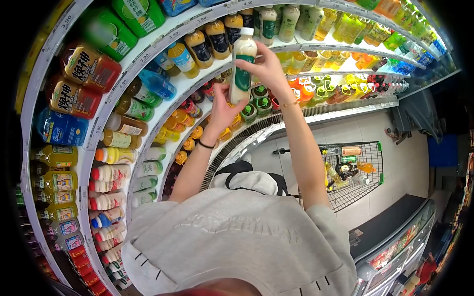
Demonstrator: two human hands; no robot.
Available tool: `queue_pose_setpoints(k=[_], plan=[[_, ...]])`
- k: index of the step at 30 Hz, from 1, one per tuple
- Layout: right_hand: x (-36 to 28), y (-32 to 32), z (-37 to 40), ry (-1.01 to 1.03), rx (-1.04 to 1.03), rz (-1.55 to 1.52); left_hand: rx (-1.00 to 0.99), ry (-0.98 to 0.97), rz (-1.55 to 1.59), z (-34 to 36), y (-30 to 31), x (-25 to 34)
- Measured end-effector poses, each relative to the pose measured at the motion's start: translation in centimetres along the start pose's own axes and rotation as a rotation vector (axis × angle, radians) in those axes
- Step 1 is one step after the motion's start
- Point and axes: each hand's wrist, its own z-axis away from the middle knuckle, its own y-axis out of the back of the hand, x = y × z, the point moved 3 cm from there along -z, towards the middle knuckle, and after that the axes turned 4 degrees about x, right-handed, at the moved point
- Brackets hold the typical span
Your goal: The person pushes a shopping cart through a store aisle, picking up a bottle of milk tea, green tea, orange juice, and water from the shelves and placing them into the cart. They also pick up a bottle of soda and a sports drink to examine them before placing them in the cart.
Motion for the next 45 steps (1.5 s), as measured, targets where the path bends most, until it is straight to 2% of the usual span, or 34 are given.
queue_pose_setpoints(k=[1,3,4,6,8,12,13,15,17,21,25,36,38,39,41,42,45], plan=[[0.0,0.8,-1.0,0.061,0.052,0.080,-0.003,0.001,0.000,-1.7,-0.4,-0.8],[0.6,2.1,-2.8,0.193,0.143,0.202,-0.041,-0.166,-0.111,-5.2,-1.5,-1.8],[0.3,2.3,-3.0,0.229,0.207,0.265,-0.047,-0.162,-0.114,-6.8,-2.0,-2.6],[0.6,2.6,-4.2,0.270,0.269,0.332,-0.018,-0.339,-0.287,-9.9,-3.0,-3.3],[1.7,2.9,-5.4,0.428,0.403,0.450,-0.008,-0.341,-0.334,-11.2,-3.9,-3.5],[3.3,2.4,-7.4,0.434,0.525,0.505,-0.040,-0.298,-0.283,-13.3,-5.9,-4.2],[4.0,2.3,-8.1,0.432,0.516,0.502,-0.059,-0.291,-0.212,-13.6,-6.1,-4.3],[5.0,2.3,-8.8,0.470,0.561,0.549,-0.076,-0.291,-0.263,-14.0,-6.2,-4.8],[5.8,2.1,-9.6,0.471,0.527,0.551,-0.082,-0.366,-0.269,-14.2,-6.2,-5.0],[8.5,1.8,-12.0,0.421,0.514,0.437,-0.093,-0.375,-0.249,-14.9,-6.3,-6.0],[9.3,0.9,-13.2,0.491,0.497,0.509,-0.096,-0.323,-0.256,-15.3,-6.5,-7.1],[9.5,0.9,-14.9,0.400,0.539,0.734,-0.082,-0.329,-0.342,-16.4,-7.7,-6.8],[8.8,0.3,-14.6,0.581,0.570,0.943,-0.074,-0.331,-0.362,-16.4,-7.6,-6.6],[7.9,0.1,-14.3,0.577,0.570,0.945,-0.077,-0.328,-0.361,-16.5,-7.6,-6.6],[6.6,-0.3,-13.9,0.220,0.418,0.784,-0.090,-0.331,-0.410,-16.9,-7.7,-6.6],[6.4,-0.7,-13.4,0.424,0.561,0.842,-0.054,-0.385,-0.416,-17.0,-7.7,-6.4],[6.7,-0.7,-13.8,0.339,0.545,0.780,-0.030,-0.373,-0.283,-17.2,-7.8,-6.4]])
